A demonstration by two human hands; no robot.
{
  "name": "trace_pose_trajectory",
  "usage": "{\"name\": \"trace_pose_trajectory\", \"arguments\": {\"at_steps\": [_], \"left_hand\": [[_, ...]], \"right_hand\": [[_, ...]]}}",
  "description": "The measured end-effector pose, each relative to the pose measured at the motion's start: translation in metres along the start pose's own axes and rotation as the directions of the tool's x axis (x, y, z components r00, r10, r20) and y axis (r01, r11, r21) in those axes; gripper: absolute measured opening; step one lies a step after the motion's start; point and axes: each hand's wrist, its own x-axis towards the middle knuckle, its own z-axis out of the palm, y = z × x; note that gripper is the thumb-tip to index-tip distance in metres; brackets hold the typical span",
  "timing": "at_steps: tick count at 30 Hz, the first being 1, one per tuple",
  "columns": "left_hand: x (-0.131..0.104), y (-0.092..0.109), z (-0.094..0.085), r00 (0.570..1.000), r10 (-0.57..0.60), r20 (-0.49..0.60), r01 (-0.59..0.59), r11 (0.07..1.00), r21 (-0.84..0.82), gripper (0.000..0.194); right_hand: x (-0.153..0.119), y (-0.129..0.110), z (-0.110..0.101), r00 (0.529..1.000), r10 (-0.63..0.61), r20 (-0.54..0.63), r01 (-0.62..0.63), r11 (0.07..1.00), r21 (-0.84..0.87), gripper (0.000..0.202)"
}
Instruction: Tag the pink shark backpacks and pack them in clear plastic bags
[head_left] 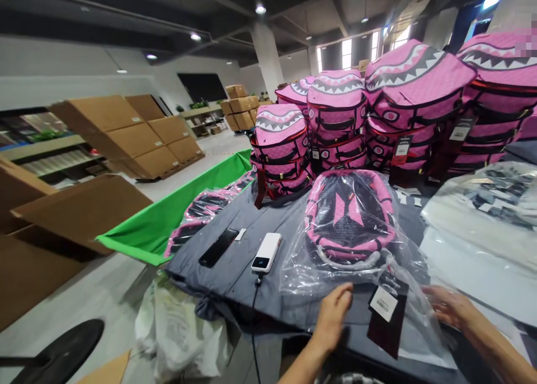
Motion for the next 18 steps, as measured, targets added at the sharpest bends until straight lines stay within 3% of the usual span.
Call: {"name": "trace_pose_trajectory", "arguments": {"at_steps": [3, 6, 9, 11, 14, 18], "left_hand": [[0.022, 0.003, 0.049, 0.988, 0.004, 0.157, -0.011, 0.999, 0.041, 0.053], [0.041, 0.005, 0.074, 0.977, -0.089, 0.195, 0.1, 0.994, -0.046, 0.058], [0.039, 0.003, 0.079, 0.954, -0.18, 0.239, 0.204, 0.976, -0.08, 0.069], [0.028, -0.001, 0.078, 0.946, -0.215, 0.243, 0.242, 0.966, -0.087, 0.072], [0.007, -0.008, 0.081, 0.95, -0.21, 0.231, 0.227, 0.973, -0.048, 0.074], [-0.007, -0.011, 0.081, 0.921, -0.186, 0.343, 0.114, 0.969, 0.221, 0.065]], "right_hand": [[-0.012, -0.009, 0.023, 0.999, 0.027, 0.045, -0.025, 0.999, -0.047, 0.052], [-0.029, -0.008, 0.031, 0.997, 0.038, 0.066, -0.035, 0.999, -0.042, 0.056], [-0.051, 0.002, 0.031, 0.964, 0.042, 0.264, -0.073, 0.991, 0.109, 0.064], [-0.061, 0.003, 0.032, 0.942, 0.056, 0.331, -0.119, 0.978, 0.171, 0.064], [-0.063, -0.003, 0.035, 0.974, 0.058, 0.217, -0.1, 0.977, 0.187, 0.063], [-0.052, -0.006, 0.041, 0.996, 0.001, 0.093, -0.006, 0.999, 0.049, 0.061]]}}
